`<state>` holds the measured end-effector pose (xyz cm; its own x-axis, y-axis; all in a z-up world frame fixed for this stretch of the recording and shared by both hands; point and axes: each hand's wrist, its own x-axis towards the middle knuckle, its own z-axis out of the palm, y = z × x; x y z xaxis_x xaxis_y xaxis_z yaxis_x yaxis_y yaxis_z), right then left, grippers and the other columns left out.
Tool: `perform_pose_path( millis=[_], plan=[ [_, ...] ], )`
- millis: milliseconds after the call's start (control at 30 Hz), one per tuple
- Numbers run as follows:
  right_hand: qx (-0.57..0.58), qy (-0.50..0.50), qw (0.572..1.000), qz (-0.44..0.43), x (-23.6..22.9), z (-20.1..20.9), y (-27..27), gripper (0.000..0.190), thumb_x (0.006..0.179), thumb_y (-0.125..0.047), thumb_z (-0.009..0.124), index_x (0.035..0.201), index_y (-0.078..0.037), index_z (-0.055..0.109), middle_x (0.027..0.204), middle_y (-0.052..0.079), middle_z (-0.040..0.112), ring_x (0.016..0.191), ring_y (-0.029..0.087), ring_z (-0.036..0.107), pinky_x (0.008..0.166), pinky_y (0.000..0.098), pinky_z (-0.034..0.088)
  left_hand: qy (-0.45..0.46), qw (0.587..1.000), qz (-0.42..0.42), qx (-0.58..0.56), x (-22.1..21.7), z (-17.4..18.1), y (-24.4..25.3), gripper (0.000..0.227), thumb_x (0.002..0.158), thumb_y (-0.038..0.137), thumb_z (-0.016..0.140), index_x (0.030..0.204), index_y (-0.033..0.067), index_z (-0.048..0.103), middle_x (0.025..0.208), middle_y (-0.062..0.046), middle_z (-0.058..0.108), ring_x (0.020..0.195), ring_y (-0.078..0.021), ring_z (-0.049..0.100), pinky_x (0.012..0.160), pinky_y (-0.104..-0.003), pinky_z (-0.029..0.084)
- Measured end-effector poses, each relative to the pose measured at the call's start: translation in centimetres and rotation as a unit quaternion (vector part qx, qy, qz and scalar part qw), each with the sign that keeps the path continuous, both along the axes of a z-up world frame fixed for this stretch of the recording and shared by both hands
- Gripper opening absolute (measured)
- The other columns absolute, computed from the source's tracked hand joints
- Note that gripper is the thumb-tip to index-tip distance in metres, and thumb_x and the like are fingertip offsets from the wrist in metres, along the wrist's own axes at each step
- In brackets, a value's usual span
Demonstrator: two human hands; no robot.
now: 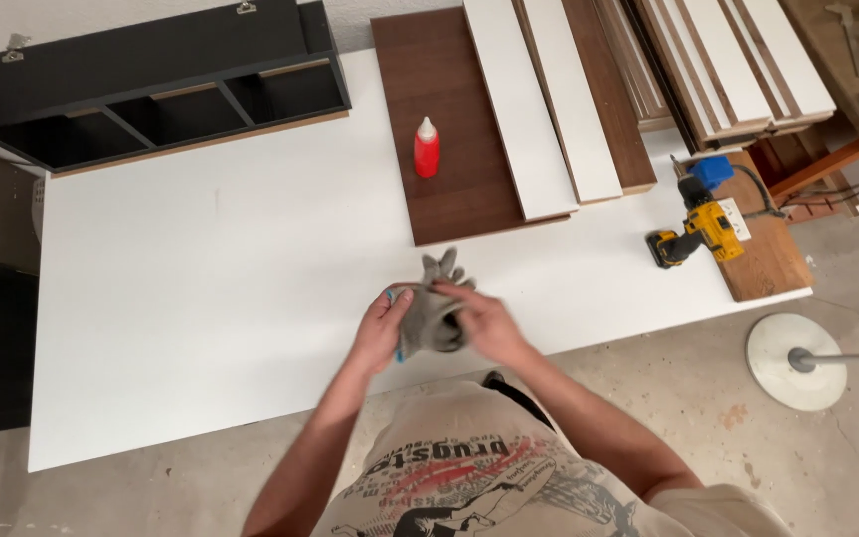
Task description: The person organizes wood panels on a workbench, uses a power drill to drive screws into a small wooden box, and then puts various hand tools away into a storage cabinet.
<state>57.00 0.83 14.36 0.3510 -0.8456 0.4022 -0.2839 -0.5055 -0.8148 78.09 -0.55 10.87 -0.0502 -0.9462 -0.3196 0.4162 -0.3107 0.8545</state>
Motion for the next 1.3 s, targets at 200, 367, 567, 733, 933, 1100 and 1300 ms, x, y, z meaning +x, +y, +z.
perform_pose_path(
  millis=[200, 367, 567, 733, 933, 1100, 1300],
  plan=[
    [0.367, -0.019, 0.912, -0.183, -4.4, 6.7, -4.7, 0.034, 0.098, -0.037, 0.059, 0.129, -0.036, 0.073, 0.113, 0.001, 0.076, 0.110, 0.022, 0.070, 0.102, 0.0411, 0.050, -0.538, 0.725, -0.341, -0.262, 4.0, 9.9, -0.5, 0.026, 0.100, 0.015, 0.063, 0.124, 0.0213, 0.070, 0.109, -0.007, 0.076, 0.103, -0.0323, 0.073, 0.091, -0.045, 0.058],
    [0.364, 0.205, 0.908, -0.039, -1.1, 9.2, -7.2, 0.044, 0.094, -0.042, 0.056, 0.130, -0.022, 0.072, 0.127, 0.016, 0.071, 0.125, 0.037, 0.062, 0.106, 0.0519, 0.048, -0.543, 0.512, -0.325, -0.581, 1.4, 7.0, -1.8, 0.015, 0.091, 0.019, 0.075, 0.103, 0.0151, 0.067, 0.091, 0.002, 0.054, 0.083, -0.0264, 0.062, 0.078, -0.041, 0.055],
    [0.376, 0.165, 0.908, 0.079, 1.1, 9.4, -5.6, 0.051, 0.095, -0.034, 0.051, 0.122, 0.002, 0.074, 0.123, 0.034, 0.068, 0.121, 0.050, 0.061, 0.100, 0.0592, 0.047, -0.535, 0.506, -0.174, -0.654, -1.3, 8.9, -3.7, 0.043, 0.063, 0.026, 0.092, 0.085, 0.0122, 0.057, 0.147, -0.014, 0.048, 0.145, -0.0437, 0.038, 0.116, -0.064, 0.034],
    [0.533, -0.175, 0.826, 0.059, 0.1, 4.0, -5.9, 0.056, 0.093, -0.042, 0.068, 0.128, 0.001, 0.064, 0.082, 0.007, 0.068, 0.064, 0.016, 0.070, 0.048, 0.0266, 0.057, -0.566, 0.586, -0.149, -0.561, -0.9, 5.2, -4.4, 0.031, 0.093, 0.037, 0.075, 0.087, 0.0120, 0.057, 0.106, -0.001, 0.053, 0.094, -0.0257, 0.064, 0.076, -0.039, 0.054],
    [0.413, 0.030, 0.909, 0.050, -1.9, -0.8, -2.7, 0.073, 0.083, -0.038, 0.087, 0.140, -0.004, 0.058, 0.126, 0.023, 0.067, 0.121, 0.037, 0.063, 0.099, 0.0507, 0.052, -0.646, 0.653, -0.148, -0.366, -1.0, 4.8, -5.0, 0.040, 0.100, 0.051, 0.065, 0.090, 0.0125, 0.062, 0.085, 0.001, 0.054, 0.073, -0.0247, 0.067, 0.062, -0.036, 0.056],
    [0.435, -0.085, 0.895, 0.043, -3.2, -3.5, -2.7, 0.039, 0.093, -0.018, 0.079, 0.130, -0.006, 0.071, 0.123, 0.010, 0.075, 0.114, 0.020, 0.065, 0.099, 0.0394, 0.053, -0.527, 0.845, -0.082, -0.042, 0.4, 3.9, -6.9, 0.077, 0.070, 0.063, 0.089, 0.124, 0.0217, 0.055, 0.100, -0.006, 0.073, 0.095, -0.0333, 0.073, 0.078, -0.045, 0.057],
    [0.468, -0.245, 0.844, 0.088, -4.3, -6.8, -4.5, 0.046, 0.090, -0.005, 0.078, 0.134, -0.002, 0.066, 0.126, 0.015, 0.072, 0.117, 0.024, 0.064, 0.104, 0.0445, 0.052, 0.008, 0.985, -0.093, 0.147, -0.8, -4.9, -0.7, 0.124, 0.089, 0.089, 0.038, 0.163, -0.0052, 0.006, 0.167, -0.036, -0.002, 0.154, -0.0521, 0.000, 0.126, -0.064, 0.005]
  ],
)
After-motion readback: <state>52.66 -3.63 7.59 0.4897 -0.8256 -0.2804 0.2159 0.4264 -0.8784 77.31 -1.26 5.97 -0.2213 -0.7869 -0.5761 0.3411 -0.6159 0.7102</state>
